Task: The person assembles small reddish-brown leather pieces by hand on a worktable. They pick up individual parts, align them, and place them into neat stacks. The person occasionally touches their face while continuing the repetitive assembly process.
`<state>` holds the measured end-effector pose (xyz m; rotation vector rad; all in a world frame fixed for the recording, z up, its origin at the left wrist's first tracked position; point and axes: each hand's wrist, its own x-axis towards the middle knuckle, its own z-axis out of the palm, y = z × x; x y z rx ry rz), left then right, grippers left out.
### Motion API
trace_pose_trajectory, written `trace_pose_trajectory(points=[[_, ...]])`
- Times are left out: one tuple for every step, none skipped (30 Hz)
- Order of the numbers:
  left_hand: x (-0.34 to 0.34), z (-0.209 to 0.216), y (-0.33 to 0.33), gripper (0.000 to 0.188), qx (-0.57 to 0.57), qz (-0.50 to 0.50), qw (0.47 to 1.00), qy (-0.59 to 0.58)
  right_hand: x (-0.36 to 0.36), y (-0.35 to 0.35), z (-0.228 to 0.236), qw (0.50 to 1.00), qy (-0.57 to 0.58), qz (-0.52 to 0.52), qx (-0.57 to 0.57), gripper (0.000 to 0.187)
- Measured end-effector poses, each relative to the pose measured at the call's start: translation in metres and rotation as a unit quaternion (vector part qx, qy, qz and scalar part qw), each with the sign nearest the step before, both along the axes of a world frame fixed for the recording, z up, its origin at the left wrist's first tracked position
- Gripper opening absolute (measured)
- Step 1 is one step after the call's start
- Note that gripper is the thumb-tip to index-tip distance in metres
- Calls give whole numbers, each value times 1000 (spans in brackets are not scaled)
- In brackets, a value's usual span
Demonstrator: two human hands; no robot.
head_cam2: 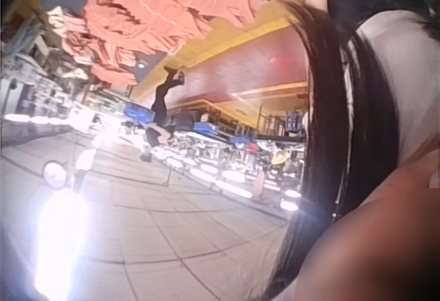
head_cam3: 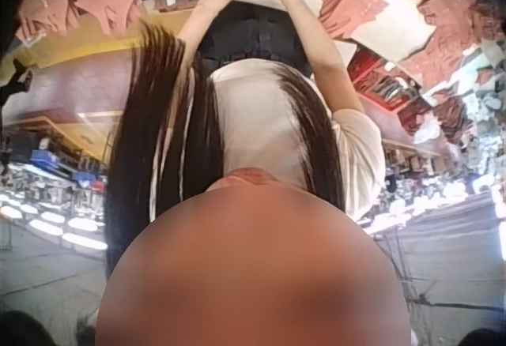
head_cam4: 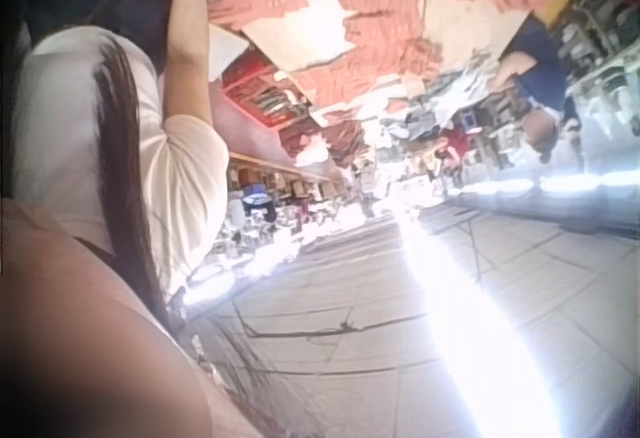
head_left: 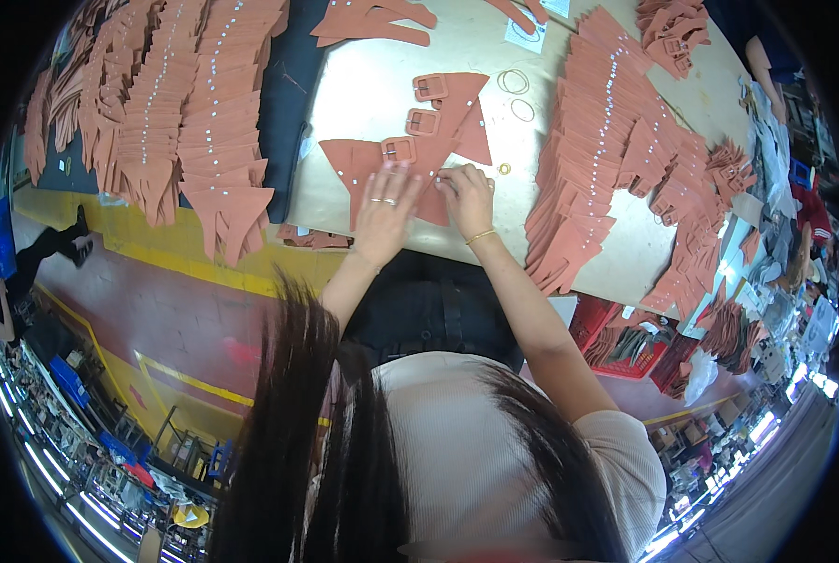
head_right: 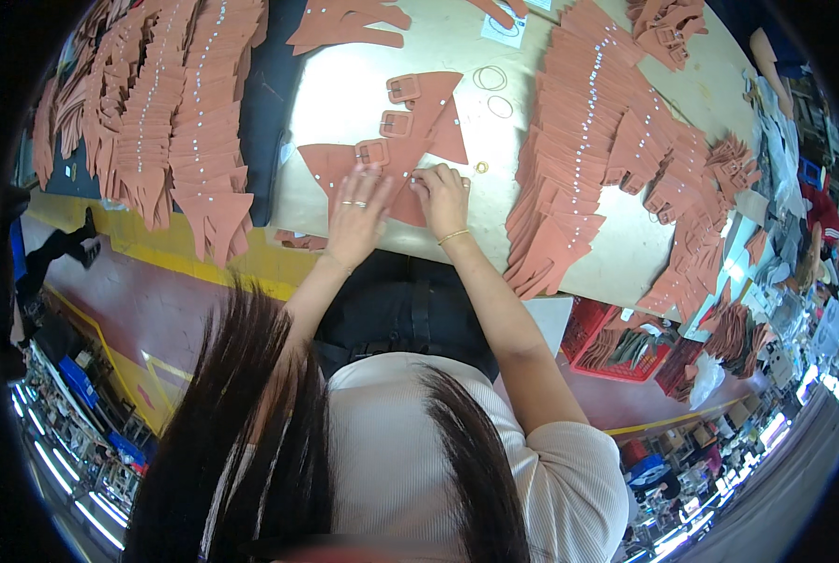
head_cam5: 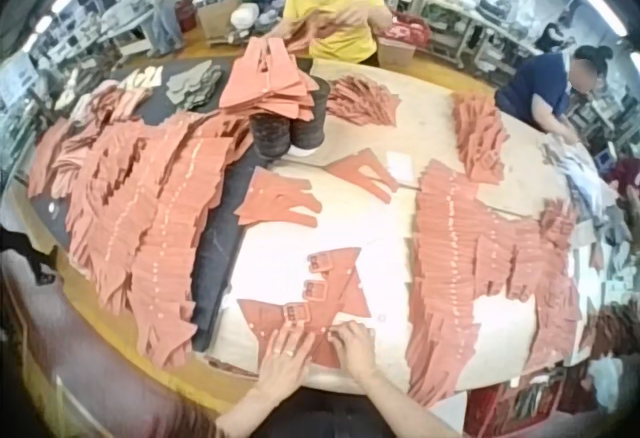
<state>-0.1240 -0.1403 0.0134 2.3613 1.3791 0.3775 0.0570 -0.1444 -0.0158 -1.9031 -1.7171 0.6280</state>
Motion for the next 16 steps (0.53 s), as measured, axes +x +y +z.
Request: trace_pose_trajectory(points=[[6, -3, -1, 57, 11, -42, 999, 4, 0, 1, 0, 1000, -2, 4, 5, 13], [11, -6, -1, 61, 6, -52, 998, 35, 1, 2, 0, 1000, -6, 6, 6, 12], [13, -10, -1, 61, -1, -52, 998, 46, 1, 4, 0, 1000, -12, 8, 9, 11], [15, -14, 0, 62, -9, -51, 997, 59, 2, 5, 0, 1000, -13, 14, -1, 11], [16, -17, 1, 62, -32, -53, 995, 82, 3, 5, 0, 1000, -16, 20, -9, 10], [16, -19, 0, 62, -18, -52, 996, 72, 4, 6, 0, 999, -20, 27, -18, 10], [15, -20, -1, 62, -19, -53, 996, 74, 5, 7, 0, 999, -16, 24, -19, 10], [14, -21, -2, 62, -19, -53, 996, 76, 5, 7, 0, 999, -14, 22, -20, 10], [14, -22, -2, 62, -17, -55, 995, 79, 4, 7, -1, 999, -13, 19, -22, 10], [14, -22, -3, 62, -15, -57, 995, 83, 4, 6, -2, 1000, -13, 14, -15, 10], [14, -23, -2, 61, -12, -58, 994, 87, 3, 6, -3, 1000, -14, 11, -7, 10], [14, -23, -2, 62, -7, -57, 995, 85, 3, 5, -4, 1000, -16, 7, 1, 10], [14, -23, -2, 62, -3, -56, 995, 83, 3, 4, -6, 1000, -16, 12, 4, 10], [13, -24, -2, 62, 1, -55, 995, 81, 4, 3, -8, 1000, -17, 16, 9, 11], [14, -24, -2, 63, 0, -54, 995, 85, 5, 3, -10, 999, -19, 20, 15, 11], [15, -25, -2, 65, -1, -53, 995, 88, 6, 2, -12, 999, -8, 28, 16, 12]])
